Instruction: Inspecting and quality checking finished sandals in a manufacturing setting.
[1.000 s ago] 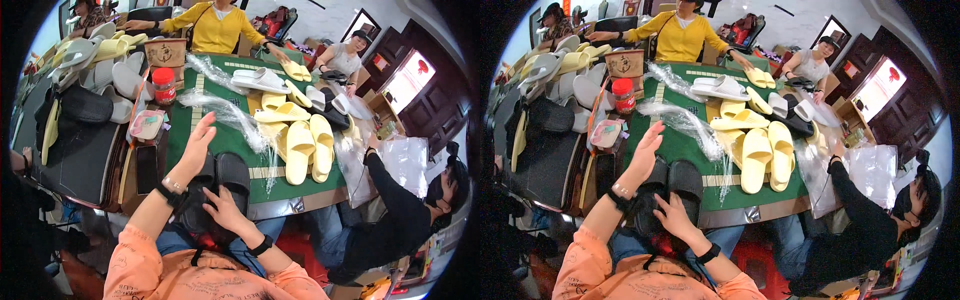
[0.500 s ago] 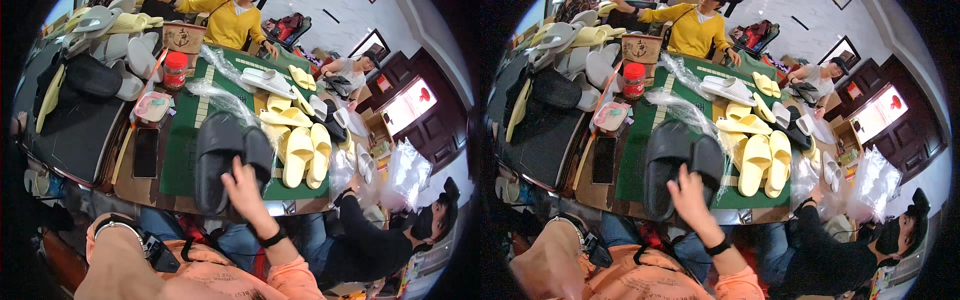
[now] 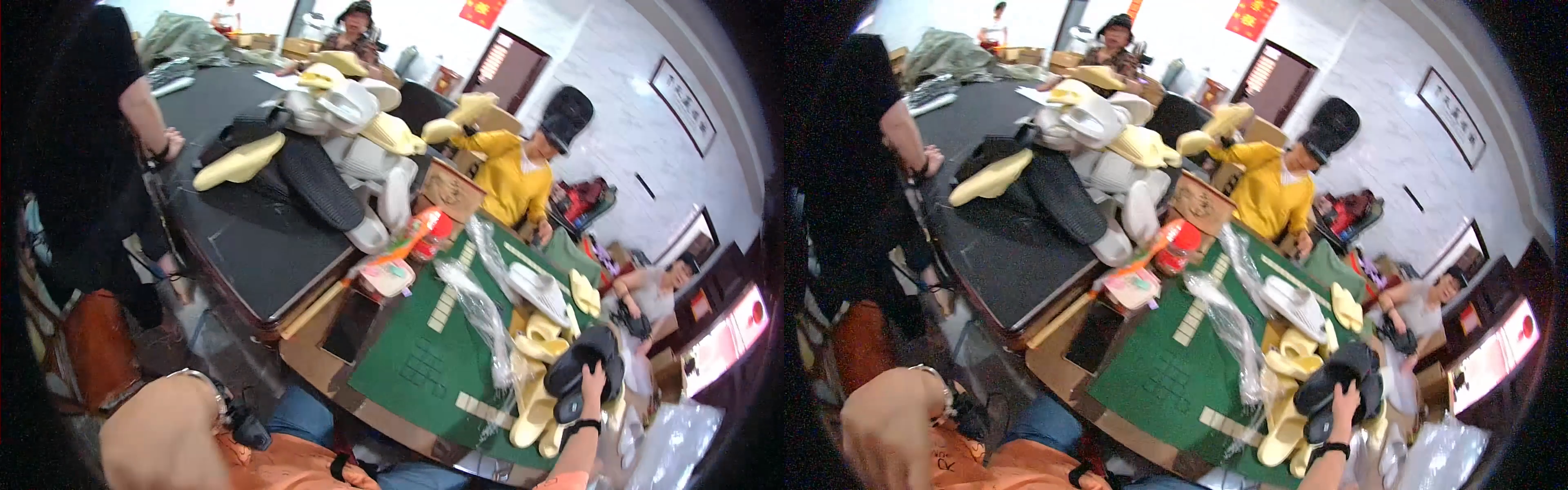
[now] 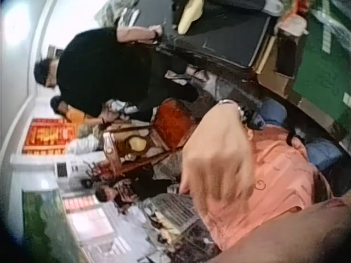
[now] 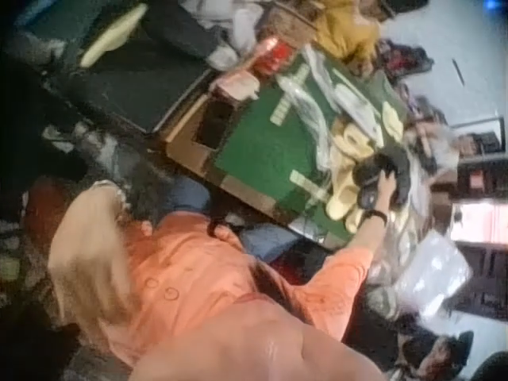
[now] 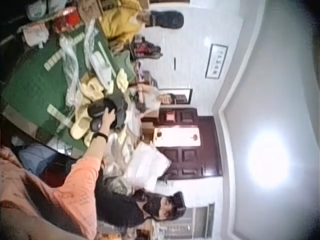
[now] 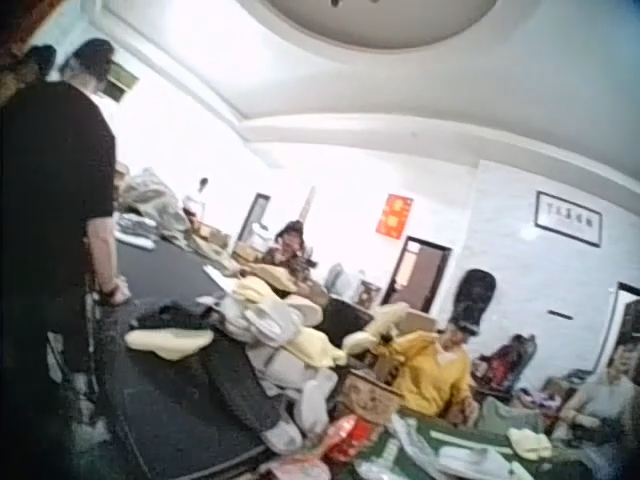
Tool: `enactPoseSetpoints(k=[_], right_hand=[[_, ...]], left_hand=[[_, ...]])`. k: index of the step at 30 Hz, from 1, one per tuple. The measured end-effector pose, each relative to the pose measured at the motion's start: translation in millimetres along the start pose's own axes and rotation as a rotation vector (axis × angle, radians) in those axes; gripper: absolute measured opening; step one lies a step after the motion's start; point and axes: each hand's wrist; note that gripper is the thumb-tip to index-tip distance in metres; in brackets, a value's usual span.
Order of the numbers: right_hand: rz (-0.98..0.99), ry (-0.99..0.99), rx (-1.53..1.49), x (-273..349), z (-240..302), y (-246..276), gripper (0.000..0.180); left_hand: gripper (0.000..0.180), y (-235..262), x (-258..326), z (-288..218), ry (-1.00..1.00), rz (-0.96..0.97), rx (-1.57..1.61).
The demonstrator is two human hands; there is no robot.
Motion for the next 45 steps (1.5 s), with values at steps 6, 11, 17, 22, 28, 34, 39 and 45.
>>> enactPoseSetpoints(k=[6,11,17,22,28,34,39,45], right_hand=[[0.221,-0.189,-0.029,-7.8,-61.3,-21.6,0.060],[0.093,-0.214,0.104,13.6,-6.3,7.2,0.044],[-0.088,0.215,-0.213,120.7,20.3,32.8,0.036],[0.074,0.291,-0.399,195.3,69.0,52.0,0.032],[0.084,0.124,-0.393,243.0,50.2,65.3,0.033],[0.224,0.049,-0.421,252.3,54.2,66.0,0.030],[0.242,0.155,-0.434,249.5,65.0,43.7,0.026],[0.335,0.264,-0.469,244.8,82.5,24.4,0.025]], left_hand=[[0.025,62.7,72.0,-18.4,0.916,-0.559,-0.761],[0.023,131.8,213.3,-76.4,1.165,-1.178,-1.634],[0.028,216.3,295.1,-144.8,0.516,-1.851,-1.677],[0.016,212.8,383.2,-304.0,0.823,-1.480,-1.863],[0.084,285.0,416.4,-297.1,0.890,-1.862,-1.814],[0.088,279.8,385.0,-267.4,1.221,-1.754,-2.007],[0.089,264.6,384.7,-281.9,1.568,-1.391,-2.360],[0.087,247.7,383.5,-290.8,1.435,-1.019,-2.565]])
Point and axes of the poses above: each hand's wrist, its own x-axis away from the middle knuckle, its own y-axis out of the back of the hand, z = x × y, and after that the axes turned 15 degrees about -y, right-handed
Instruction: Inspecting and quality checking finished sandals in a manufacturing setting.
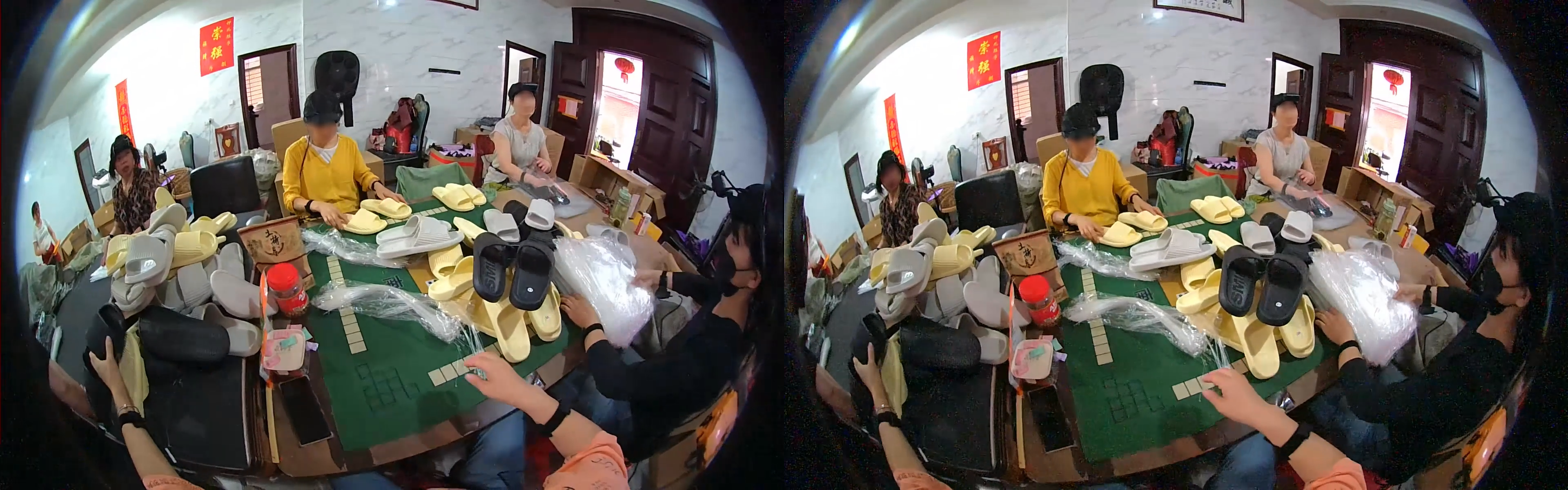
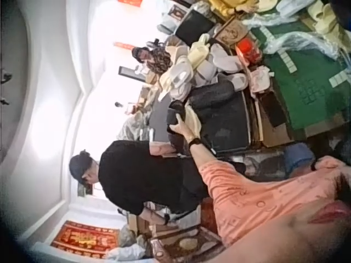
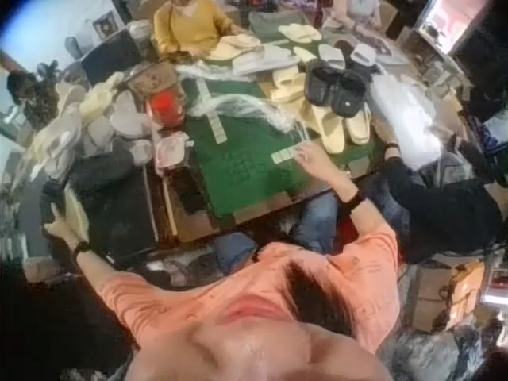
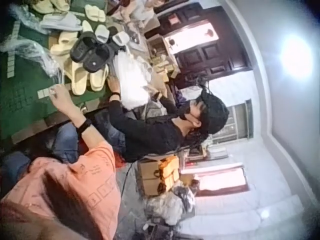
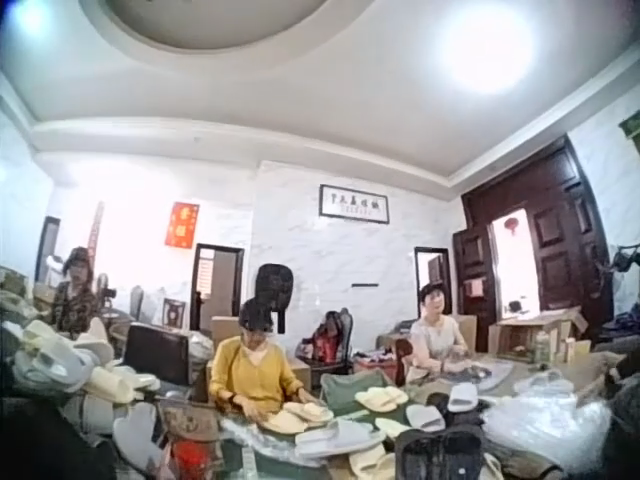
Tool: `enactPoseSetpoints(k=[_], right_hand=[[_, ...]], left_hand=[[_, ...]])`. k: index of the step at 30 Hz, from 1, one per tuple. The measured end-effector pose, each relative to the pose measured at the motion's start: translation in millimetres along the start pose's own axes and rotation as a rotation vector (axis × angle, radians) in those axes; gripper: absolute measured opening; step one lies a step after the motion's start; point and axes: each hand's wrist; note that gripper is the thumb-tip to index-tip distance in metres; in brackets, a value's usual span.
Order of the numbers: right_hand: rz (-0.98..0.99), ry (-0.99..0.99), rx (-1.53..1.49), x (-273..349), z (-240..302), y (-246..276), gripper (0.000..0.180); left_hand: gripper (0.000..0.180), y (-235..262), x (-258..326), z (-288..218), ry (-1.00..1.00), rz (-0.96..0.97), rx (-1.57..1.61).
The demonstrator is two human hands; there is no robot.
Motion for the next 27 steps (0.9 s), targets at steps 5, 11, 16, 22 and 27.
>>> enactPoseSetpoints(k=[5,11,16,22,27], right_hand=[[0.043,0.016,-0.010,-2.5,9.4,-13.8,0.024],[0.166,0.061,-0.111,-8.3,48.0,-21.5,0.031],[0.338,-0.002,-0.710,-21.6,87.4,-50.1,0.060],[0.572,-0.444,-1.629,0.5,61.8,-51.3,0.081],[0.416,-0.515,-1.831,25.1,31.5,-50.3,0.068]], left_hand=[[0.075,25.3,14.8,-24.5,-0.347,0.139,-0.196],[0.037,119.0,106.6,-222.3,-0.539,0.138,0.354],[0.032,134.9,221.4,-377.1,-0.287,0.524,1.071],[0.039,114.8,311.2,-442.0,-0.278,1.124,1.667],[0.042,112.1,369.0,-445.8,-0.237,1.150,1.693]])
Point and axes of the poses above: each hand's wrist, its own x-axis away from the middle knuckle, its own y-axis out of the back of the hand, z = x × y, and after that the axes turned 15 degrees about -y, right-handed
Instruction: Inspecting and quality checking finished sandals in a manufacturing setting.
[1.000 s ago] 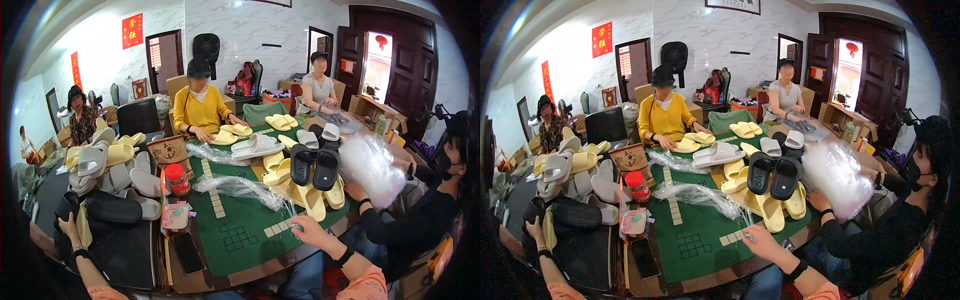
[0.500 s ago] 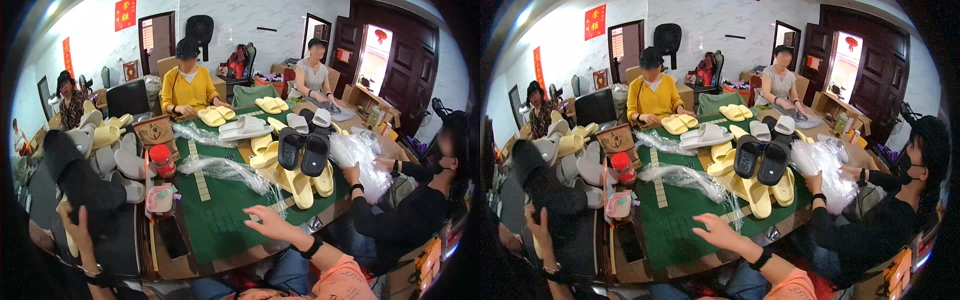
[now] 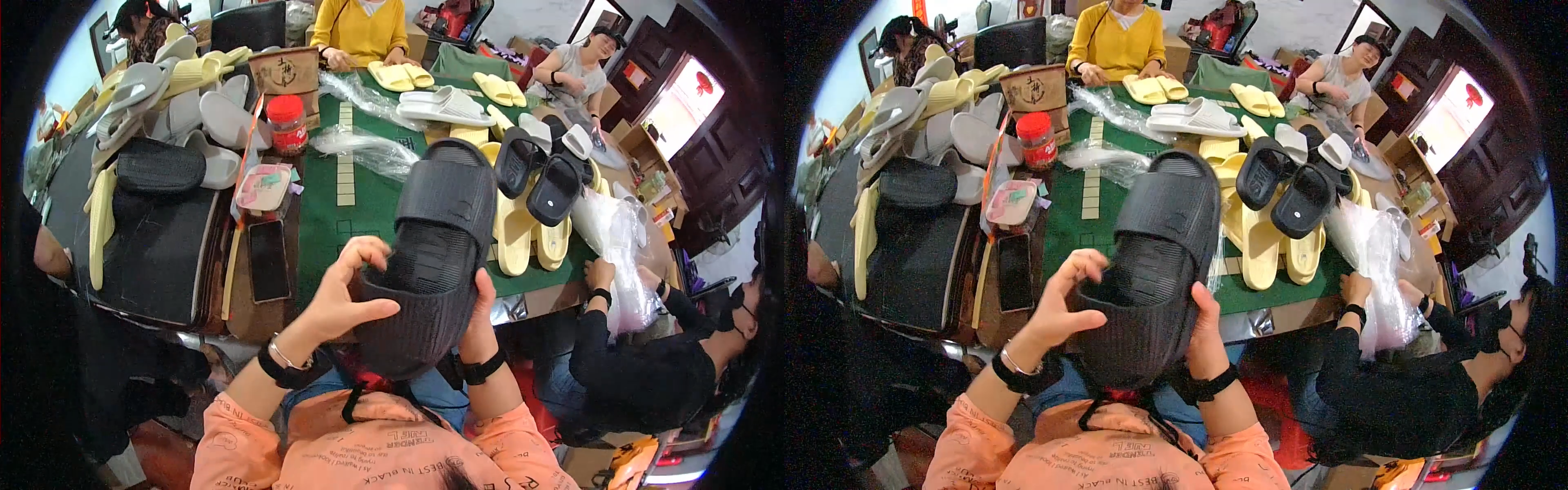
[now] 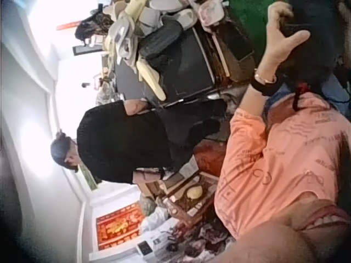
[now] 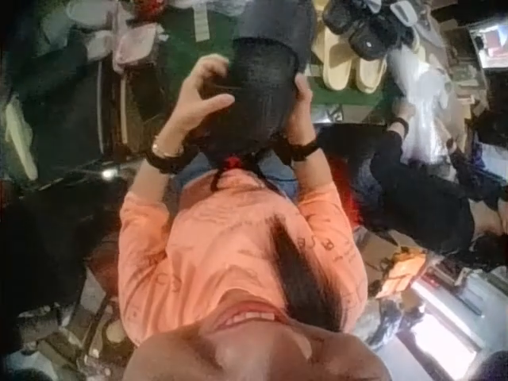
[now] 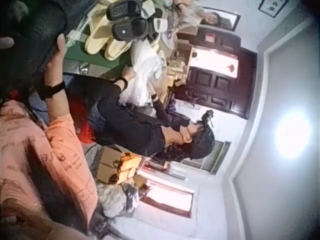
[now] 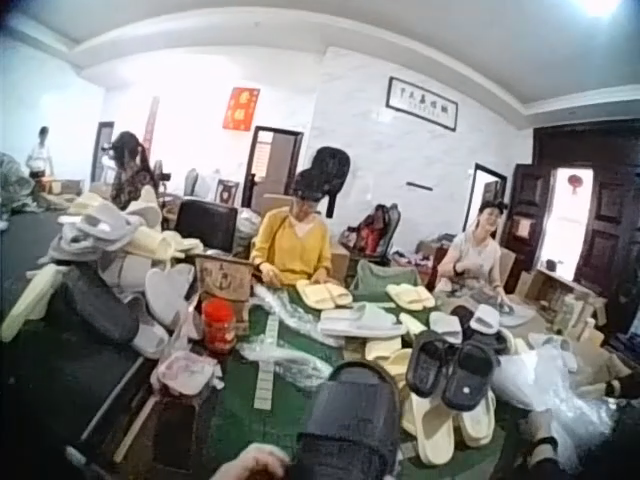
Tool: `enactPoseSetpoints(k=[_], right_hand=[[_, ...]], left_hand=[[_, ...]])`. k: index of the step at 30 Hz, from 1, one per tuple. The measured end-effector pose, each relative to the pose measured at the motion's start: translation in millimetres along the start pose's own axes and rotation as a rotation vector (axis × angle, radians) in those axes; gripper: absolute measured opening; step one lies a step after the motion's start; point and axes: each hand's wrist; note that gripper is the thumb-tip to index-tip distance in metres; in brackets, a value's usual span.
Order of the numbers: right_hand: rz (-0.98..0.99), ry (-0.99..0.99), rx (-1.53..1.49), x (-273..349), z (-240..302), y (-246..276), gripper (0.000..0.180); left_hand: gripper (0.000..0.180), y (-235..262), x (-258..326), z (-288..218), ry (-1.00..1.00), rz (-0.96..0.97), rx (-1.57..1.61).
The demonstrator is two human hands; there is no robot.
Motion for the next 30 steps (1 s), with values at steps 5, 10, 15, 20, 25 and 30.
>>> enactPoseSetpoints(k=[5,10,15,20,25,30], right_hand=[[-0.146,0.339,0.081,22.8,9.9,3.3,0.067],[-0.228,0.324,0.074,30.6,8.0,20.2,0.062],[-0.280,0.503,0.172,29.6,19.8,-3.4,0.059],[-0.059,0.620,-0.035,18.4,58.1,-1.7,0.059],[-0.320,-0.126,0.273,-30.6,41.1,43.9,0.037],[-0.359,-0.157,0.462,-68.2,3.6,42.9,0.038]], left_hand=[[0.057,-45.3,65.2,20.1,0.581,-0.322,0.482],[0.034,-58.7,76.9,24.2,0.801,-0.433,0.770],[0.034,-12.7,63.6,9.8,0.804,-0.319,0.628],[0.046,88.7,47.3,-19.6,0.846,-0.026,0.110],[0.035,158.5,-32.8,-30.4,0.660,0.439,-0.248],[0.029,150.0,-86.8,24.8,0.553,0.885,-0.535]])
Point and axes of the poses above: each hand's wrist, its own x-axis away from the middle knuckle, its own y-axis out of the back of the hand, z = x × y, and after that the axes turned 15 degrees about -y, right-handed
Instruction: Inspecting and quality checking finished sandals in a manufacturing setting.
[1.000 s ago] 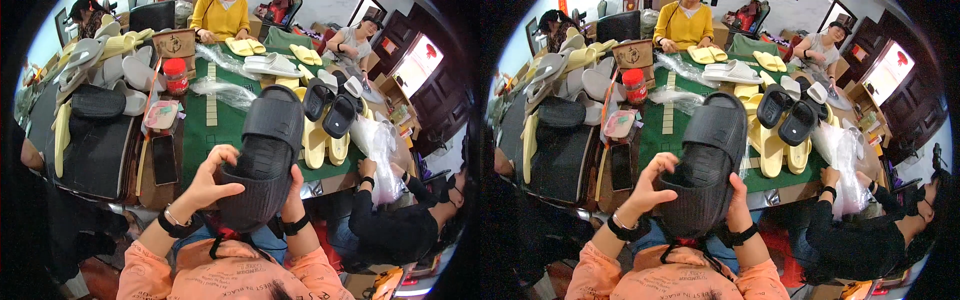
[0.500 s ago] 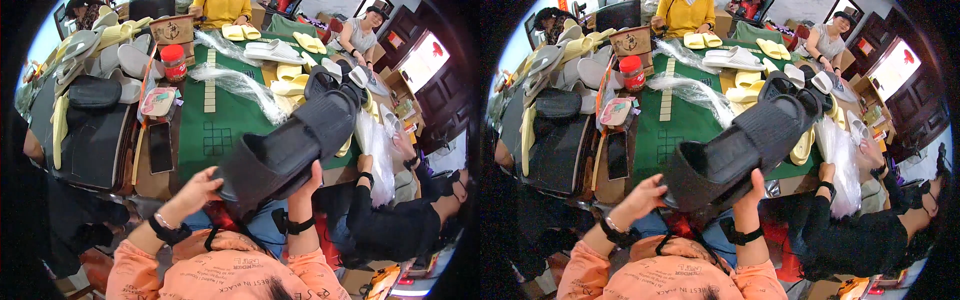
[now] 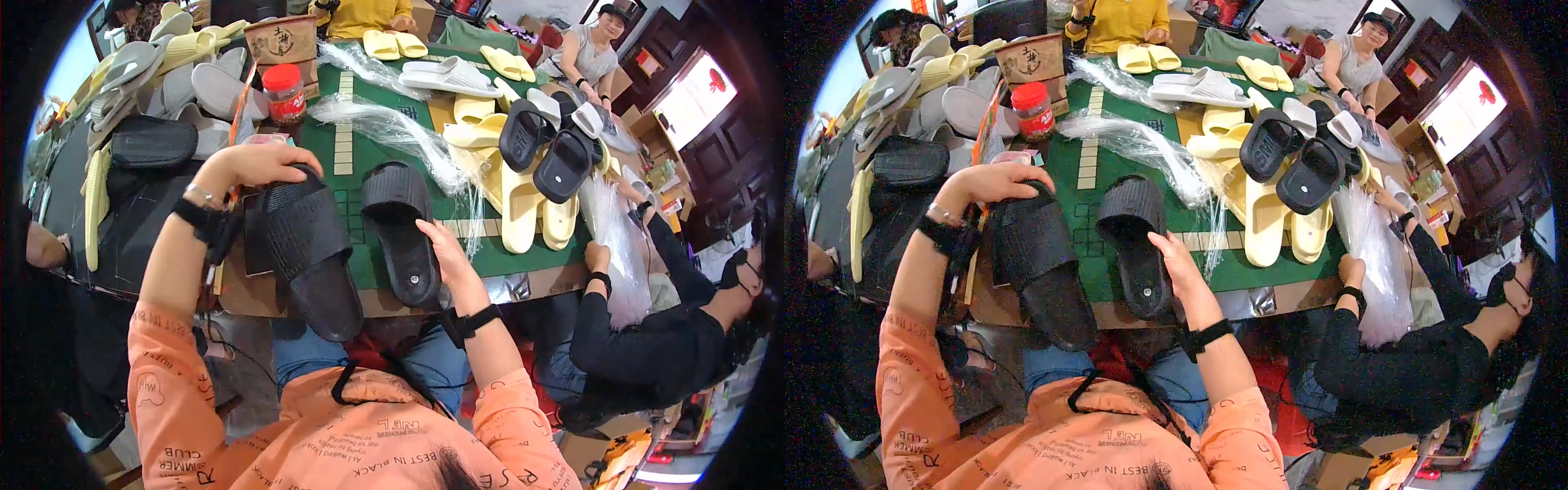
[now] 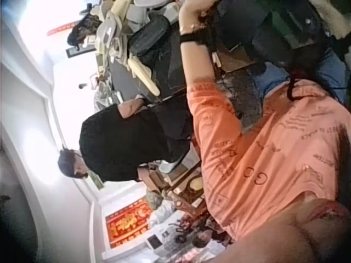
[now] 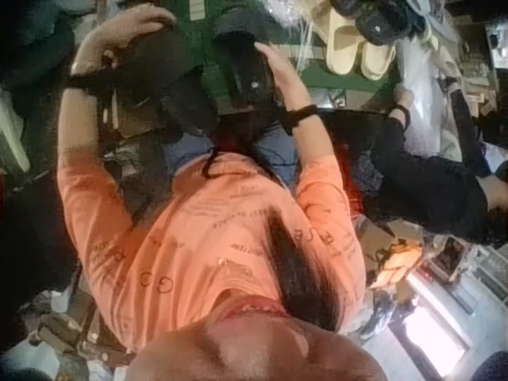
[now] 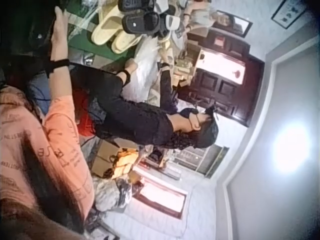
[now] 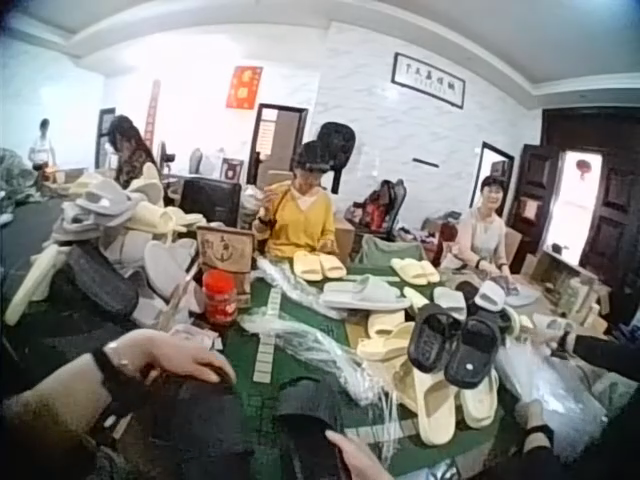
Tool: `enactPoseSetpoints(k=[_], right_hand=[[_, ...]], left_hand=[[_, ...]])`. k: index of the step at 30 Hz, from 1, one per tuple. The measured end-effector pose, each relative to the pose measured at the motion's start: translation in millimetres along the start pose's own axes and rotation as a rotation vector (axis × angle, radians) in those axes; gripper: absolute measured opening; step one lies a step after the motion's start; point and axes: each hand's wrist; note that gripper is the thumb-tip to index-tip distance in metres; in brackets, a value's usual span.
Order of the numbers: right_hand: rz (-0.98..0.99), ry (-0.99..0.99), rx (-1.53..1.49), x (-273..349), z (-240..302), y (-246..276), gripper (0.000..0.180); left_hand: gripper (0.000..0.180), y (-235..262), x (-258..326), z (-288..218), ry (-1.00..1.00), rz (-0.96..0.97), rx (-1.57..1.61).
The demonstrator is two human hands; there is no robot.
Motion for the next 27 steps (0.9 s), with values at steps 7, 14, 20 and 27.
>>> enactPoseSetpoints(k=[7,14,20,27], right_hand=[[-0.379,0.386,0.470,-20.3,-19.2,46.0,0.044],[-0.807,0.535,0.649,36.4,-1.8,107.1,0.014],[-0.855,0.382,0.823,50.7,-0.1,91.2,0.020],[-0.891,0.306,1.163,50.9,-5.4,73.8,0.019]], left_hand=[[0.026,-16.7,-76.6,42.5,-0.105,-0.049,-0.129],[0.023,-49.3,-101.4,43.1,-0.107,-0.803,-0.383],[0.011,-136.7,-146.3,-70.5,-0.376,-0.745,-0.028],[0.013,-212.8,-166.9,-74.9,-0.195,-0.596,0.193]])
Point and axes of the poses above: each hand's wrist, its own x-axis away from the middle knuckle, its own y-axis out of the back of the hand, z = x × y, and after that the axes turned 15 degrees about -y, right-handed
